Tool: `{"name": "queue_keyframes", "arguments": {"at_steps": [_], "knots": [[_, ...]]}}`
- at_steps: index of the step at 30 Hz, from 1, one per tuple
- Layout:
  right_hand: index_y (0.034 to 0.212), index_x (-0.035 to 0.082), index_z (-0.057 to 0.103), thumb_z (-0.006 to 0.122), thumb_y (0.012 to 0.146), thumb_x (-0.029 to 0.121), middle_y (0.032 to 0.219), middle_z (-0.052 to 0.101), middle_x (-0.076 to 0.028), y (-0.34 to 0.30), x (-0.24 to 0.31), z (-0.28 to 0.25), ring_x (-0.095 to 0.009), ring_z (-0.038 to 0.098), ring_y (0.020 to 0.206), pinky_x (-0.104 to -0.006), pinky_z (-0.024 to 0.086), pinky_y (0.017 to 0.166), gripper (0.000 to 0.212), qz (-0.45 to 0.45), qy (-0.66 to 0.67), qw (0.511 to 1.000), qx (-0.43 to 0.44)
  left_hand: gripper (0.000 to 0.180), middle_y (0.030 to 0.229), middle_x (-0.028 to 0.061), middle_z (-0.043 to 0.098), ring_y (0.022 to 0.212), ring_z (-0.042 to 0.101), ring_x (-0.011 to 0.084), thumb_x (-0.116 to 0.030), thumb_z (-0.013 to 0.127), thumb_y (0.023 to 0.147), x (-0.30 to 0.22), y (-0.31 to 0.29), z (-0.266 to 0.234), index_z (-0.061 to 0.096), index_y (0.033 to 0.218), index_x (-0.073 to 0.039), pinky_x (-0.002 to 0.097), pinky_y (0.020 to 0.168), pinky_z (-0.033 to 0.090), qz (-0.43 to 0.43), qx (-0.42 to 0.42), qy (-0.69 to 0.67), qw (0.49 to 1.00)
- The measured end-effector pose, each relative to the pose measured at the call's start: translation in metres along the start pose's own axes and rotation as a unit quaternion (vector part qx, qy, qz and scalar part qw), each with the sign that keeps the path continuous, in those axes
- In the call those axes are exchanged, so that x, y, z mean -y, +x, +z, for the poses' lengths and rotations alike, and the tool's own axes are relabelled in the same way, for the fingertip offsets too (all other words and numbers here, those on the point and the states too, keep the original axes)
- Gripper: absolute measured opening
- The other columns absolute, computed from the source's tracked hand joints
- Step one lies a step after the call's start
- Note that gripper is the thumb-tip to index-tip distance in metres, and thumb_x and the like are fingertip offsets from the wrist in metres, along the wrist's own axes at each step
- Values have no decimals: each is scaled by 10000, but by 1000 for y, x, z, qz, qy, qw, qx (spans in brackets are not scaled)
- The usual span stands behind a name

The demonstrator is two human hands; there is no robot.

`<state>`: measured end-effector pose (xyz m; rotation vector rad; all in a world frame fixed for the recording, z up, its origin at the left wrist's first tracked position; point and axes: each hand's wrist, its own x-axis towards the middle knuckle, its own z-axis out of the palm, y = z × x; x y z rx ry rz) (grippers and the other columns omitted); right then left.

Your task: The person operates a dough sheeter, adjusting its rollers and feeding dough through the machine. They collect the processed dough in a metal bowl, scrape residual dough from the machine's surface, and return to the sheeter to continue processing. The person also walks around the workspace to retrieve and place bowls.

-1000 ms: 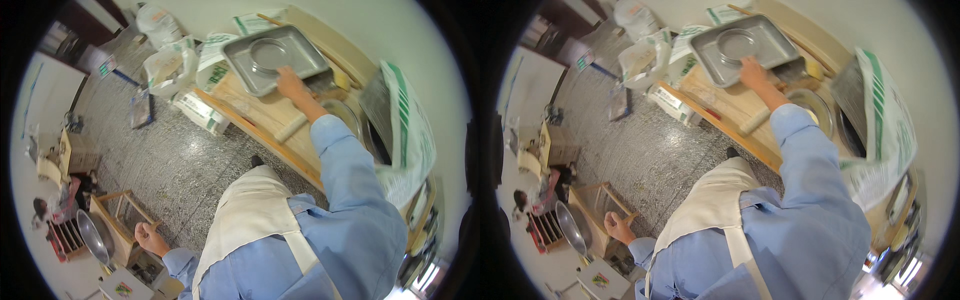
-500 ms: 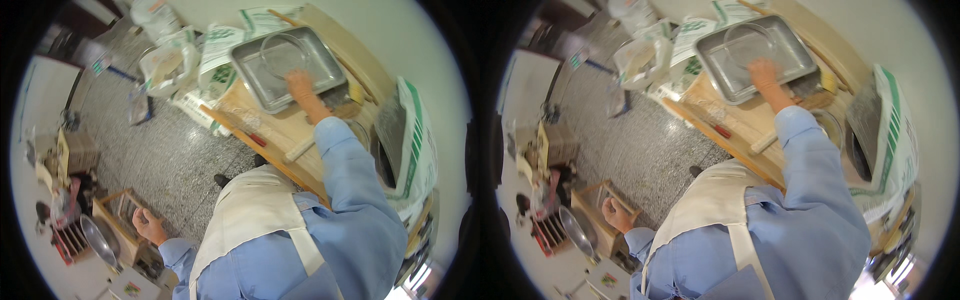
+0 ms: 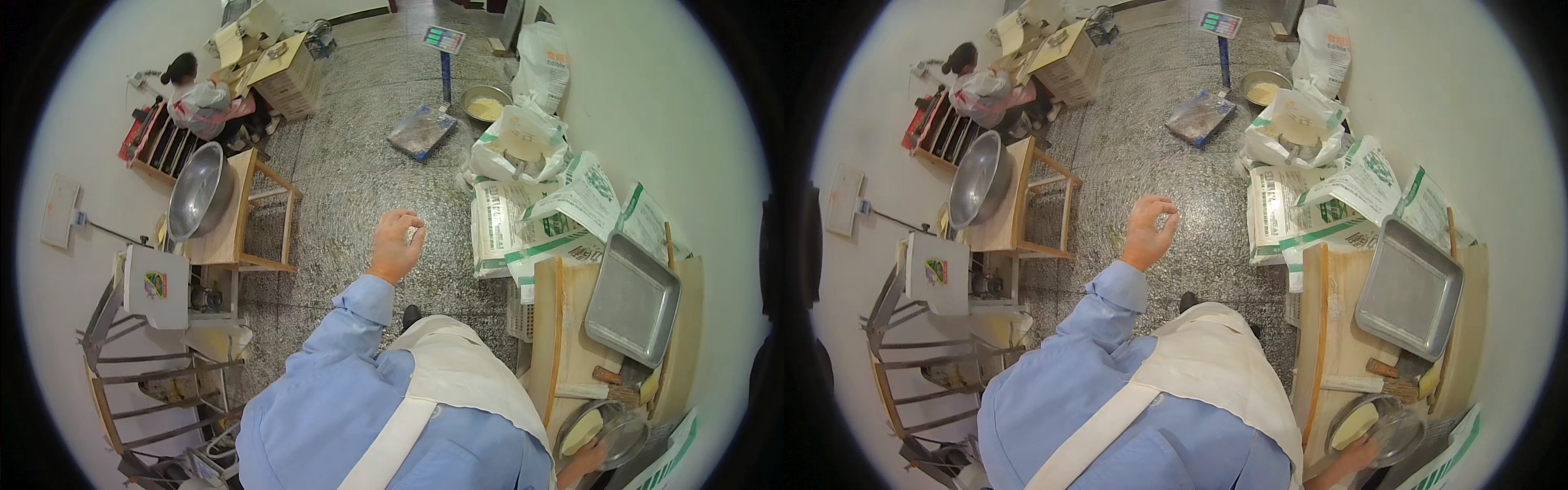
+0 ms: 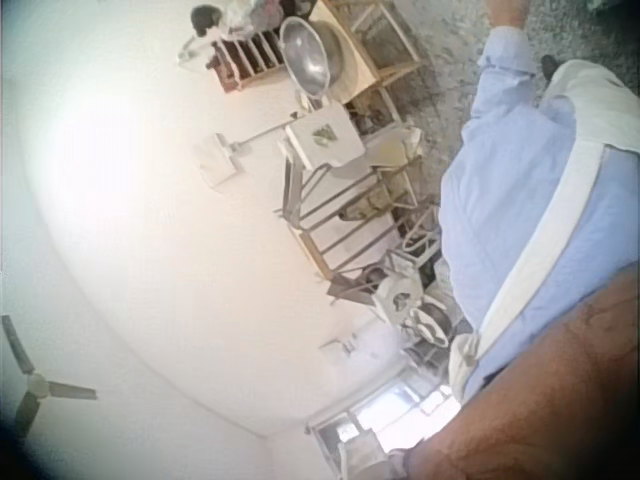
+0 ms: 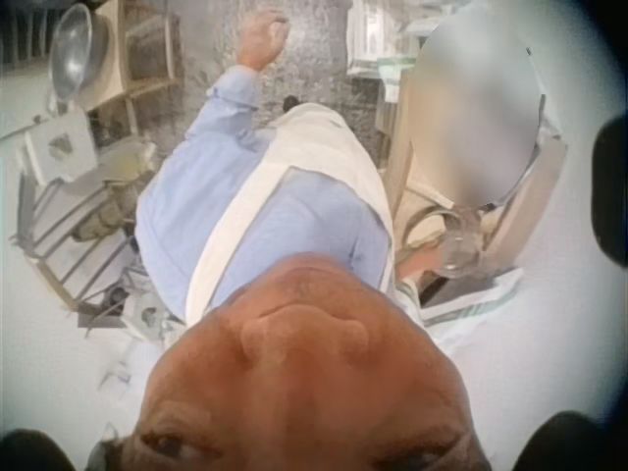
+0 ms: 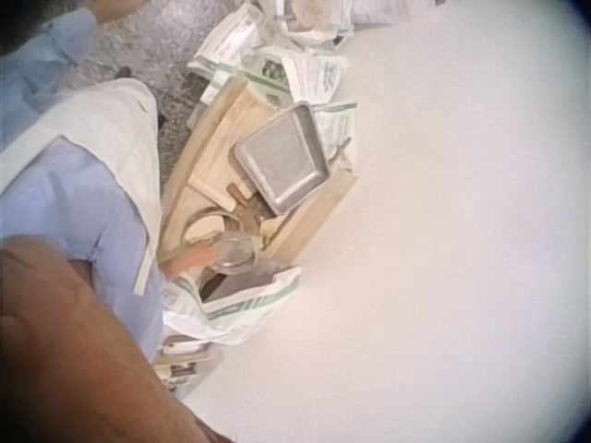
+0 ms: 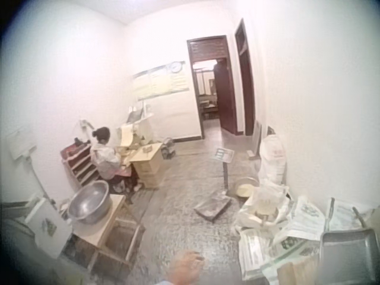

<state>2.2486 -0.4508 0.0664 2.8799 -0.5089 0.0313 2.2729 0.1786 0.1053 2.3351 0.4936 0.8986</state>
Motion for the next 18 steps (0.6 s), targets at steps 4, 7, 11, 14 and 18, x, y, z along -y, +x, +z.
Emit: {"name": "queue_keyframes", "arguments": {"at_steps": [4, 7, 11, 14, 18], "knots": [[970, -7, 609, 555, 816, 163, 895, 596, -201, -26, -16, 18, -377, 549, 847, -444, 433, 739, 236, 23, 29, 999, 16, 115, 979, 107, 600, 990, 537, 304, -86, 665, 731, 11, -3, 4, 614, 834, -77, 404, 857, 419, 2, 6, 1, 1000], [996, 40, 640, 560, 805, 153, 831, 622, -177, -57, -17, 20, -354, 591, 782, -436, 451, 679, 236, 5, 60, 996, -68, 130, 999, 122, 605, 966, 561, 300, -93, 672, 735, 13, -6, 1, 616, 849, -65, 394, 854, 427, 74, 36, 57, 995], [937, 68, 644, 528, 810, 136, 872, 616, -155, -67, 12, 32, -323, 590, 795, -417, 474, 676, 185, -5, 12, 998, -57, 156, 1015, 127, 603, 939, 566, 274, -94, 635, 790, 15, -7, -6, 604, 924, -20, 377, 825, 444, -1, 84, 25, 996], [727, 49, 603, 518, 760, 80, 781, 602, -143, -56, 23, 29, -336, 574, 789, -432, 469, 701, 97, -14, 109, 991, -81, 207, 1137, 116, 549, 1058, 511, 245, -167, 559, 885, 11, -13, -6, 581, 1033, -24, 369, 876, 407, -92, 139, 44, 985], [682, 41, 579, 522, 734, 69, 760, 600, -135, -45, 33, 12, -337, 568, 784, -431, 466, 697, 82, -10, 104, 994, -35, 232, 1179, 103, 529, 1091, 493, 234, -187, 550, 894, 9, -4, 11, 566, 1075, -42, 372, 891, 391, -77, 170, 25, 982]]}}
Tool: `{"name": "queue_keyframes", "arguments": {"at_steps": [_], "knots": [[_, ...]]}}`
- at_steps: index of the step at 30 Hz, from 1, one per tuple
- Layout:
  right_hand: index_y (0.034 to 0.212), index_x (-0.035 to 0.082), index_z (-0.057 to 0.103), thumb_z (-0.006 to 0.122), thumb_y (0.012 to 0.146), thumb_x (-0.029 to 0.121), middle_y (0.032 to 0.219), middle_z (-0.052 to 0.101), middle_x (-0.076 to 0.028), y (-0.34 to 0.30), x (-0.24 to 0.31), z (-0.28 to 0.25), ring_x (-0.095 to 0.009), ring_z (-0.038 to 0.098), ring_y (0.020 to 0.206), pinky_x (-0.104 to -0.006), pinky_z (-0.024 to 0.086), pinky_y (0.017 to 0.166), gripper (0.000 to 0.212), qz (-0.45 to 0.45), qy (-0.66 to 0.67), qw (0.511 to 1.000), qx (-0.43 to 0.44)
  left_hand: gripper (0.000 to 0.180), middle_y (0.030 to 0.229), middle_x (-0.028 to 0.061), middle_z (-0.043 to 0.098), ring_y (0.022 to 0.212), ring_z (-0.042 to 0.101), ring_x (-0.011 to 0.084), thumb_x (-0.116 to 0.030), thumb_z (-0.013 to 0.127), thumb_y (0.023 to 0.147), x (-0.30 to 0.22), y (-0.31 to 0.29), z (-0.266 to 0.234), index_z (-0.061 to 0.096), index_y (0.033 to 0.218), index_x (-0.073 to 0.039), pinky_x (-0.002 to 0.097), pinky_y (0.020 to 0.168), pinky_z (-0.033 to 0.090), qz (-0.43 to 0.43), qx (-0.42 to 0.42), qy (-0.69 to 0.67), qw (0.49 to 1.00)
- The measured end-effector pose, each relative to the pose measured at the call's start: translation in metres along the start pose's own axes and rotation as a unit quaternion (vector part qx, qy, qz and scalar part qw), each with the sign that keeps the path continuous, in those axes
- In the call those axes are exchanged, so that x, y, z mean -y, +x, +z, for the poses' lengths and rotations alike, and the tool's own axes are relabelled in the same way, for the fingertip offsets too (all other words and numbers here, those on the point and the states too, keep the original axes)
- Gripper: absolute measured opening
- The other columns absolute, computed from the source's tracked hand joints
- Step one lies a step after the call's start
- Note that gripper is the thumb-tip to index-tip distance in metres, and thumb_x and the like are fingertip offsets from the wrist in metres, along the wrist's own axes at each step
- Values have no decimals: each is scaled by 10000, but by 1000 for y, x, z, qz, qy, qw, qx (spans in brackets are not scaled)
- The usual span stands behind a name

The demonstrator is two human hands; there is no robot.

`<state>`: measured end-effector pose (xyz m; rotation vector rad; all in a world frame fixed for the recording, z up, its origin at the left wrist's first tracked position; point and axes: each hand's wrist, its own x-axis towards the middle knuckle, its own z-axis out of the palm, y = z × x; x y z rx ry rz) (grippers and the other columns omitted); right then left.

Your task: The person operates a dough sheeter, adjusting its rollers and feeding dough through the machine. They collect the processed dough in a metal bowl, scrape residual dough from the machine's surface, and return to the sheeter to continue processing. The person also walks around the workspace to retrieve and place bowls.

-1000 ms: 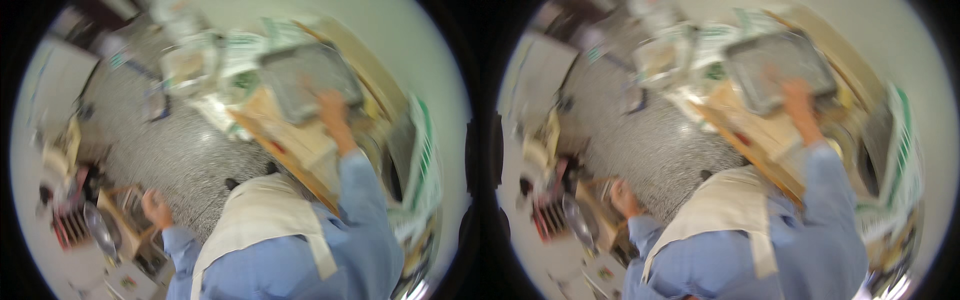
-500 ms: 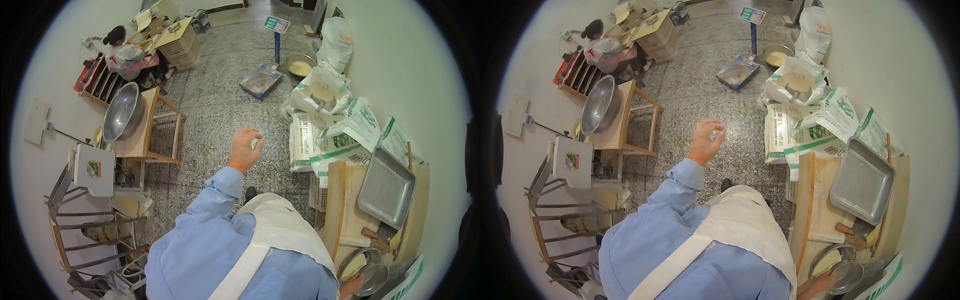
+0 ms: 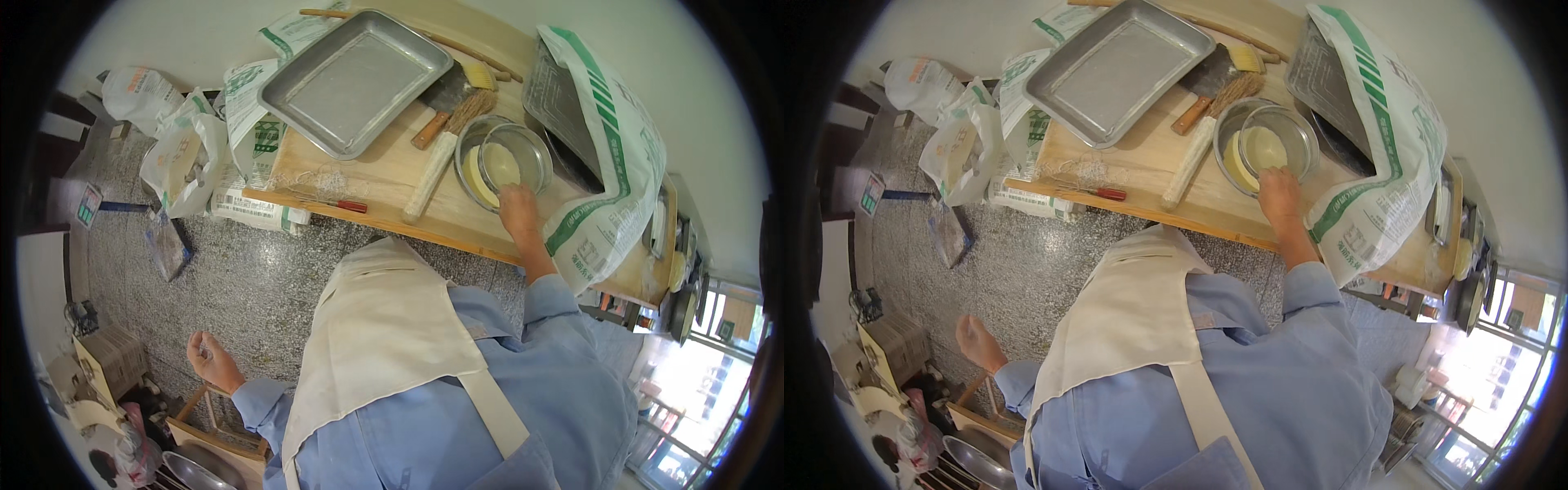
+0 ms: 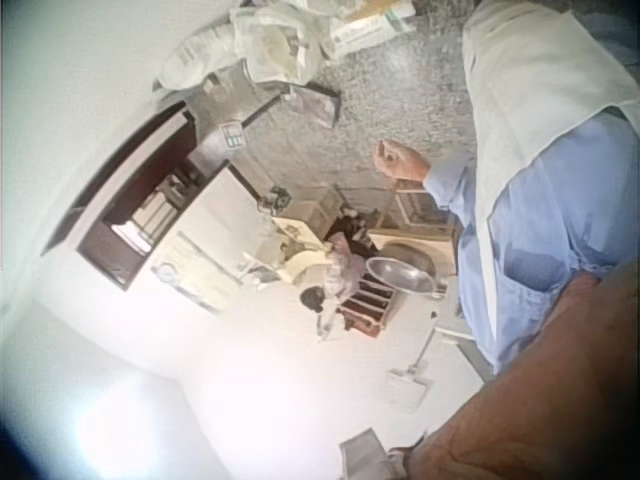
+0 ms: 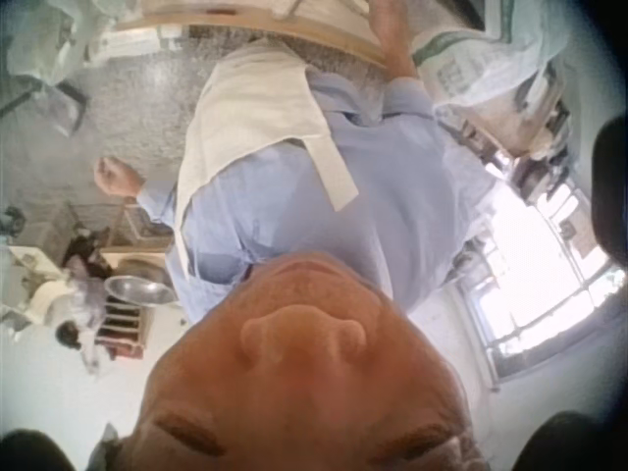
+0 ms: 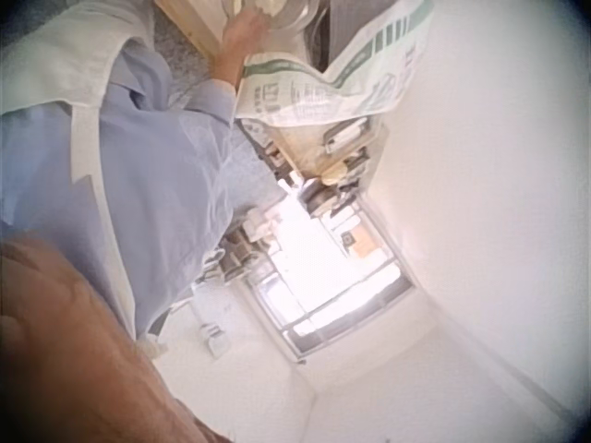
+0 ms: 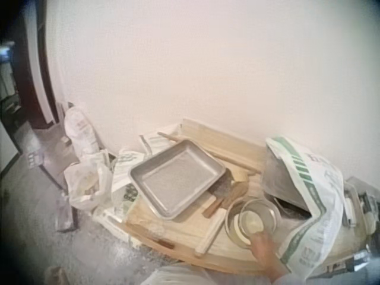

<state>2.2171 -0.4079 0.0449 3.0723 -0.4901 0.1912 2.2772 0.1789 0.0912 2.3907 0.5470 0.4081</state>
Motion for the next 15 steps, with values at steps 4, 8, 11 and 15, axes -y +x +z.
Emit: {"name": "queue_keyframes", "arguments": {"at_steps": [4, 8, 11, 15], "knots": [[720, 46, 601, 560, 733, 100, 778, 606, -144, -3, 3, -2, -339, 566, 803, -431, 459, 720, 69, 8, -33, 998, 52, 202, 1112, 106, 556, 1042, 516, 233, -168, 568, 882, -7, 7, 7, 572, 1038, -39, 361, 874, 402, 26, 11, 56, 998], [952, -1, 619, 624, 764, 173, 1011, 591, -194, -14, -5, 1, -368, 523, 976, -443, 412, 868, 256, 7, 151, 988, 1, 164, 1027, 119, 582, 989, 544, 270, -112, 618, 828, -13, 6, 16, 590, 959, -19, 382, 864, 420, 108, -2, 25, 994], [1143, -75, 494, 633, 777, 195, 1160, 502, -264, -21, -24, 4, -393, 452, 1094, -446, 348, 955, 475, 74, 34, 990, -116, 133, 1003, 124, 588, 988, 542, 290, -80, 633, 795, -21, 3, 23, 596, 914, -36, 396, 870, 417, 108, -25, 18, 994], [1189, -134, 390, 624, 806, 263, 1109, 522, -272, -31, -51, 24, -357, 494, 1056, -438, 394, 906, 599, 327, 56, 942, -54, 118, 995, 122, 590, 993, 536, 300, -63, 639, 775, -35, 0, 31, 600, 886, -51, 399, 871, 415, 115, -21, 29, 993]]}}
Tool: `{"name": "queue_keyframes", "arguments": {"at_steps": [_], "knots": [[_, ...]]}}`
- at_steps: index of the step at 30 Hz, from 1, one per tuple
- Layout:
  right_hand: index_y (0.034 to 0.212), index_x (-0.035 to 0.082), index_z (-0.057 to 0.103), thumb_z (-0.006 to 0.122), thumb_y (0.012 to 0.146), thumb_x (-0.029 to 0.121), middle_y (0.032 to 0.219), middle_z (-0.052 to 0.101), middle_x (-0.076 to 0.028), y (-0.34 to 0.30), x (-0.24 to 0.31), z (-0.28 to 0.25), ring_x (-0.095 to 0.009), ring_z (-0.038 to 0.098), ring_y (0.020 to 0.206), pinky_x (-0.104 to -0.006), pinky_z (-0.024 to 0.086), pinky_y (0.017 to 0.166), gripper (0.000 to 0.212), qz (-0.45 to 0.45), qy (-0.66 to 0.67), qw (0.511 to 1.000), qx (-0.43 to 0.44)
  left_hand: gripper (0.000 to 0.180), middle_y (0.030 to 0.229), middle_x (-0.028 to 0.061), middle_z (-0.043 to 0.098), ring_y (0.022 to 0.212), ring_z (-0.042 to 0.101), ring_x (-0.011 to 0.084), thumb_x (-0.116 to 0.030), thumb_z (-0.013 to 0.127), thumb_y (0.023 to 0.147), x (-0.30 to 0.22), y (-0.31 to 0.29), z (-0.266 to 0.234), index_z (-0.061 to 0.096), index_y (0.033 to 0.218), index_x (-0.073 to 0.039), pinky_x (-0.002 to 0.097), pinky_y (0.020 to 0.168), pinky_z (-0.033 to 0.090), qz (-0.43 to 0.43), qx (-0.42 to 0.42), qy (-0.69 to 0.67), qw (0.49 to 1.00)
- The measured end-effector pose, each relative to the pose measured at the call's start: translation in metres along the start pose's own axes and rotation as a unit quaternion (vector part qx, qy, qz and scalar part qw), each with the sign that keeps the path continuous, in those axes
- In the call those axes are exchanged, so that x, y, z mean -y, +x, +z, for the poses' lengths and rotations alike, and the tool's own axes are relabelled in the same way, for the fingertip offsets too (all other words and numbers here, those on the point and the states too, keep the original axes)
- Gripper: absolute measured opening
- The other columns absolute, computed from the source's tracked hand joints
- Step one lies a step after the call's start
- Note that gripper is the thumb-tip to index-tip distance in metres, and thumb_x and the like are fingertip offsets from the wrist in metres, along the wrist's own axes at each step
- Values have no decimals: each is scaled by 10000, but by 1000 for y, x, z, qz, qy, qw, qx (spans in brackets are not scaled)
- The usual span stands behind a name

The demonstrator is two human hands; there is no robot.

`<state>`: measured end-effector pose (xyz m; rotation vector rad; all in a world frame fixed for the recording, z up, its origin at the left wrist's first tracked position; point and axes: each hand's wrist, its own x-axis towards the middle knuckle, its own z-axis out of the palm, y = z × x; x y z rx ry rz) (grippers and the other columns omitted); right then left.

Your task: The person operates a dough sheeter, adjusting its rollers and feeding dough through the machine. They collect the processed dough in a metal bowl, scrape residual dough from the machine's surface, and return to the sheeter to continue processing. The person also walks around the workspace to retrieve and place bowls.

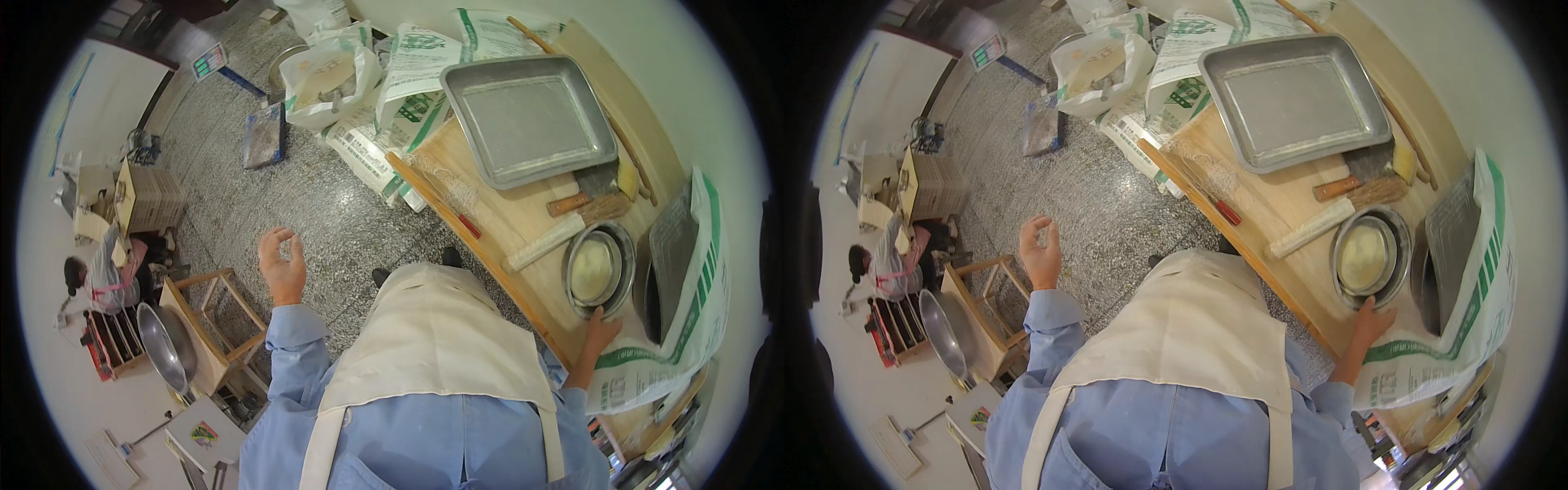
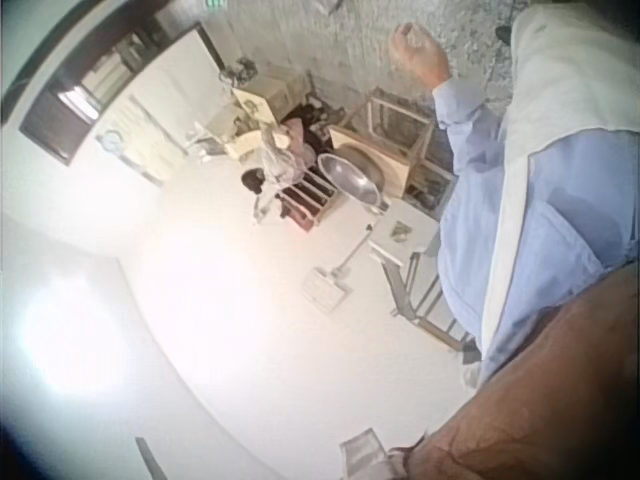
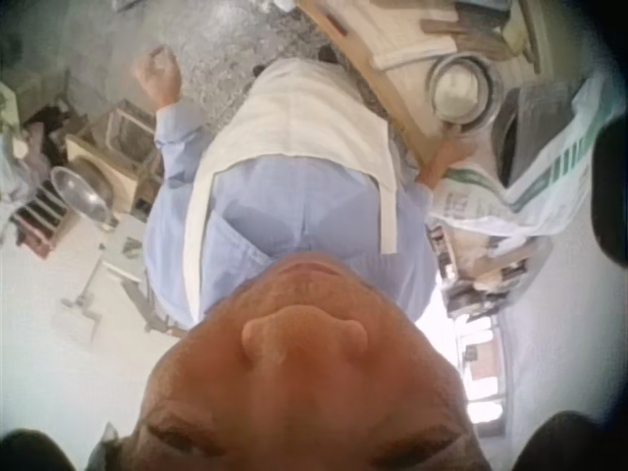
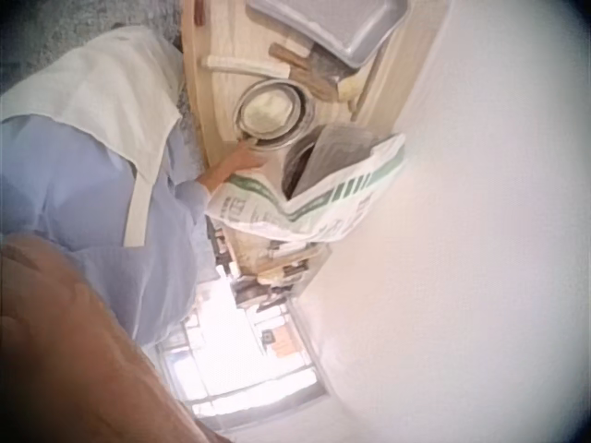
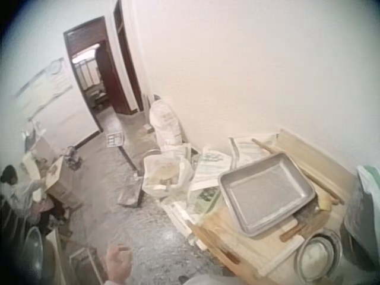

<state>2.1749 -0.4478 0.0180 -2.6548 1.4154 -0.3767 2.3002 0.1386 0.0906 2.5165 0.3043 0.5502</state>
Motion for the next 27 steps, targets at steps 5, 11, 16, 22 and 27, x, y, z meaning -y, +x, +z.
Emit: {"name": "queue_keyframes", "arguments": {"at_steps": [5, 11, 16, 22, 27], "knots": [[1020, -92, 510, 594, 794, 166, 894, 550, -121, 13, -27, 31, -227, 548, 800, -374, 474, 647, 354, 336, 467, 787, 222, 105, 995, 119, 590, 979, 532, 299, -71, 641, 770, -17, 1, 12, 597, 862, -48, 400, 861, 417, -14, 14, -8, 1000], [917, -48, 547, 552, 771, 98, 899, 527, -114, 11, -40, 24, -239, 538, 790, -352, 462, 676, 207, 344, 525, 747, 216, 110, 975, 123, 596, 958, 541, 307, -72, 644, 754, -19, -4, 28, 596, 852, -51, 408, 847, 421, -9, 35, 7, 999], [1038, -18, 558, 635, 759, 168, 985, 546, -132, 15, -37, -2, -269, 531, 916, -364, 460, 796, 345, -303, 122, 942, 71, 120, 939, 122, 602, 948, 546, 312, -72, 650, 731, 8, -4, 28, 602, 840, -59, 402, 850, 423, -20, 7, -37, 999], [995, -67, 533, 559, 784, 83, 1016, 547, -132, 24, 115, 8, -240, 532, 934, -352, 426, 829, 261, -64, 624, 710, 321, 147, 956, 129, 594, 949, 540, 313, -83, 644, 723, 77, -3, -12, 596, 860, -63, 413, 844, 416, -60, -66, -73, 993], [955, -49, 545, 550, 766, 93, 976, 547, -104, -79, 304, -16, -216, 537, 900, -348, 435, 816, 237, -90, 608, 659, 433, 164, 980, 125, 589, 959, 534, 322, -115, 636, 744, 156, -23, -80, 595, 894, -65, 418, 846, 415, -128, -80, -74, 986]]}}
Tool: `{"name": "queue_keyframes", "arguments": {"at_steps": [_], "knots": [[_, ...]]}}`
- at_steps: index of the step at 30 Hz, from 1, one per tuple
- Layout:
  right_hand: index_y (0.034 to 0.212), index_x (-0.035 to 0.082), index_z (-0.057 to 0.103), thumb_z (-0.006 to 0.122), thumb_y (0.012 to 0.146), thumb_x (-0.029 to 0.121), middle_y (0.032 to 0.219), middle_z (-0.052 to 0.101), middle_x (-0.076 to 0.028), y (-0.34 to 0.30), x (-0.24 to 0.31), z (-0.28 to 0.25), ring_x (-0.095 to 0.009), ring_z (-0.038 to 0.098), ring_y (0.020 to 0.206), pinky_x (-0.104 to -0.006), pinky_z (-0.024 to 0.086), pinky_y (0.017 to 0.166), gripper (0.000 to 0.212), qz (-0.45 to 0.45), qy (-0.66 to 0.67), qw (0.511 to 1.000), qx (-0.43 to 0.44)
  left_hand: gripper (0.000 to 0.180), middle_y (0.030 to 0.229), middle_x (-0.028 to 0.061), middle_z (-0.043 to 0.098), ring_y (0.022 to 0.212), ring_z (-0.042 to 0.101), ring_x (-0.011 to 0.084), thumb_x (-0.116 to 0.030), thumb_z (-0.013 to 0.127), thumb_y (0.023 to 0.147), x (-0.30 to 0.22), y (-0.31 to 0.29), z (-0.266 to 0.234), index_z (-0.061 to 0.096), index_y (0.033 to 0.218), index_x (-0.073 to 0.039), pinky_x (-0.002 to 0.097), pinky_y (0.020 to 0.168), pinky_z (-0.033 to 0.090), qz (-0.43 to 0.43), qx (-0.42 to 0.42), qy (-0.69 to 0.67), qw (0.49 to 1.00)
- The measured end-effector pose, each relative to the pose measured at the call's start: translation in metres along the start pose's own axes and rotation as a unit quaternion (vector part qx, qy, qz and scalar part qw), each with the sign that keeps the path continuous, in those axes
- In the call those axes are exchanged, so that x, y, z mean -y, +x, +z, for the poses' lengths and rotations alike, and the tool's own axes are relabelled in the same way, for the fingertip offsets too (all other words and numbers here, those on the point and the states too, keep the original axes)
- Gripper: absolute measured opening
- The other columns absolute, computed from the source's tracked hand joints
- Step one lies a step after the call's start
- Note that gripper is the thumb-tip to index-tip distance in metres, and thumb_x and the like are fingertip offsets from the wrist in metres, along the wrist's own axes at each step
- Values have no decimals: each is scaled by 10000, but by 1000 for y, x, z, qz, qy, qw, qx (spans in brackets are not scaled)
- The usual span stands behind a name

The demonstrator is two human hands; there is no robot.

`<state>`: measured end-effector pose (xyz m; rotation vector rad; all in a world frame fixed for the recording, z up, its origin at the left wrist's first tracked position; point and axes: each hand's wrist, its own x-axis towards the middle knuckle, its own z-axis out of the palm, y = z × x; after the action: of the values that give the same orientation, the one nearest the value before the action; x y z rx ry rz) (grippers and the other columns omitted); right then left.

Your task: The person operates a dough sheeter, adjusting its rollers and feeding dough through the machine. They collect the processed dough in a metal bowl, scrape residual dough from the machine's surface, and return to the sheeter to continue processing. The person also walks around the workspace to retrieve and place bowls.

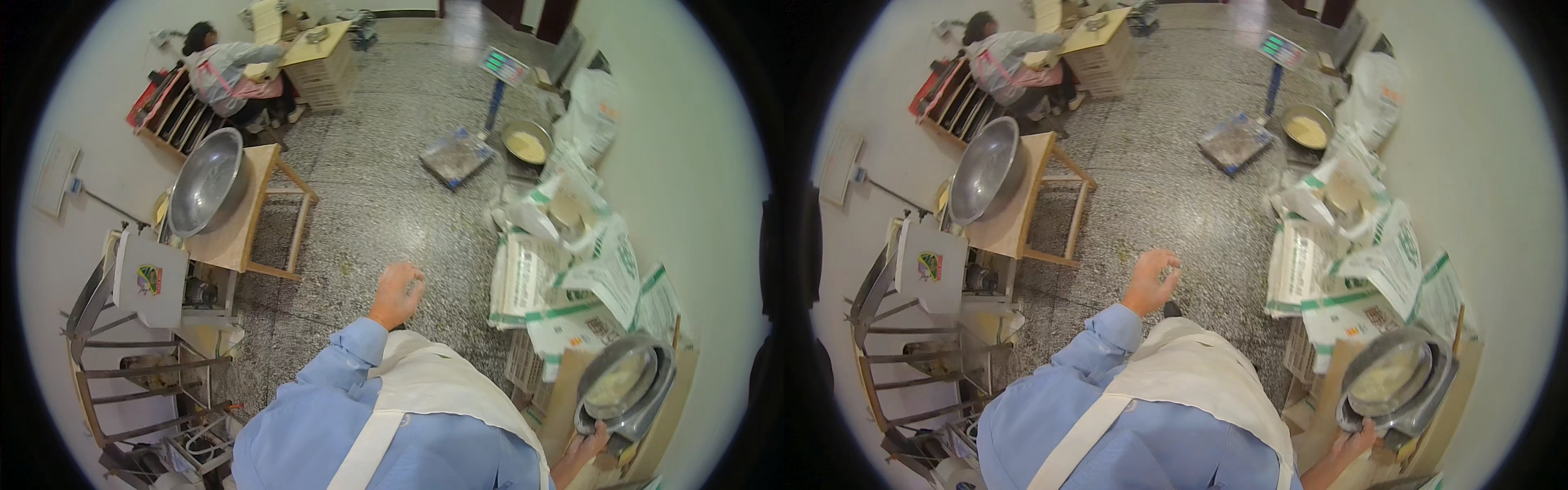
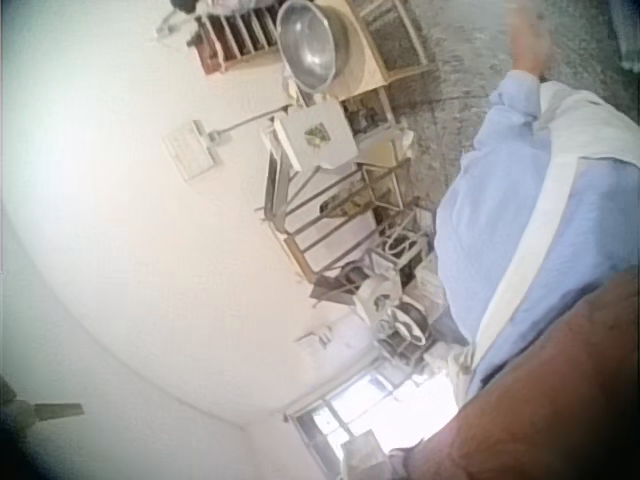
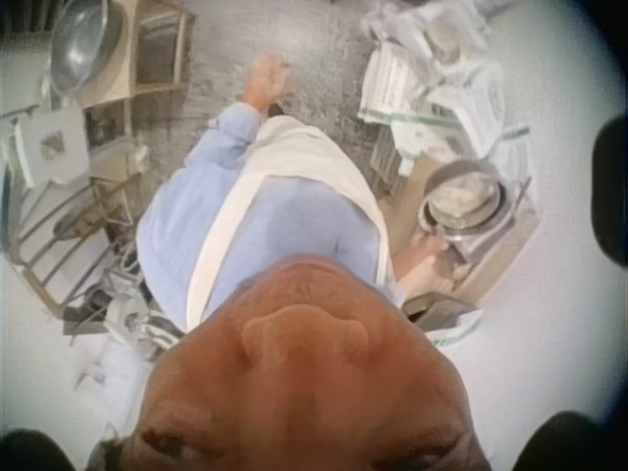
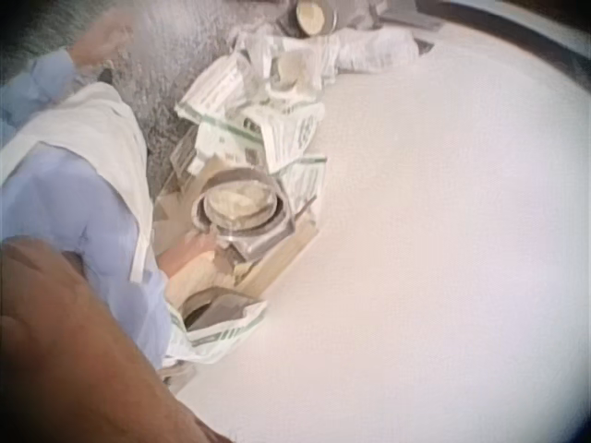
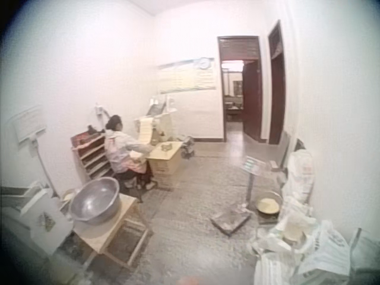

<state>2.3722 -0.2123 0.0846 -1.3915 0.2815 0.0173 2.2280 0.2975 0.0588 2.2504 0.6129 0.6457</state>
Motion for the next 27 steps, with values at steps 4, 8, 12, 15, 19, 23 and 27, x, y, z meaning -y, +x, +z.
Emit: {"name": "queue_keyframes", "arguments": {"at_steps": [4, 8, 12, 15, 19, 23, 27], "knots": [[920, -25, 525, 545, 746, 42, 909, 551, -79, 22, -18, 168, -189, 551, 834, -331, 464, 739, 187, 74, -3, 996, 48, 200, 988, 127, 585, 960, 533, 335, -142, 635, 755, 44, 15, -64, 589, 933, -63, 418, 841, 420, -42, -35, -4, 998], [937, -2, 509, 535, 727, 0, 855, 558, -58, 38, -40, 301, -173, 564, 779, -321, 480, 696, 211, 143, -66, 978, 135, 261, 1054, 98, 584, 1004, 545, 198, -196, 596, 841, 71, 42, -101, 559, 1048, -41, 340, 853, 429, -257, -10, -150, 955], [730, 17, 515, 538, 706, -24, 689, 520, -24, 59, -65, 430, -133, 528, 600, -290, 463, 573, 53, 157, -46, 950, 265, 431, 1165, 118, 529, 1078, 503, 180, -264, 568, 879, 91, 91, -113, 444, 1218, -28, 324, 893, 421, -284, -22, -323, 902], [771, 0, 510, 536, 710, -20, 724, 539, -44, 82, -91, 530, -148, 541, 629, -308, 470, 596, 70, 160, -124, 932, 300, 573, 1266, 158, 448, 1128, 472, 212, -304, 554, 888, 111, 148, -113, 313, 1334, -37, 343, 907, 423, -305, 11, -413, 858], [799, -16, 511, 524, 730, 3, 768, 552, -51, 103, -119, 660, -138, 517, 659, -278, 445, 640, 73, 162, -133, 872, 442, 731, 1358, 190, 336, 1174, 435, 248, -382, 534, 890, 131, 209, -121, 131, 1418, -77, 364, 890, 441, -354, 7, -484, 800], [790, -20, 523, 543, 726, 31, 752, 545, -33, 104, -133, 775, -123, 504, 660, -281, 410, 597, 85, 104, -266, 798, 530, 848, 1377, 155, 298, 1199, 411, 276, -491, 528, 862, 148, 254, -141, 4, 1435, -152, 392, 865, 472, -369, -27, -522, 769], [917, -37, 567, 546, 730, 65, 800, 576, -43, 84, -145, 870, -113, 484, 657, -260, 409, 617, 214, 140, -249, 712, 642, 815, 1370, 109, 307, 1199, 415, 256, -450, 555, 860, 180, 289, -155, 38, 1432, -189, 429, 880, 470, -374, -145, -569, 718]]}}
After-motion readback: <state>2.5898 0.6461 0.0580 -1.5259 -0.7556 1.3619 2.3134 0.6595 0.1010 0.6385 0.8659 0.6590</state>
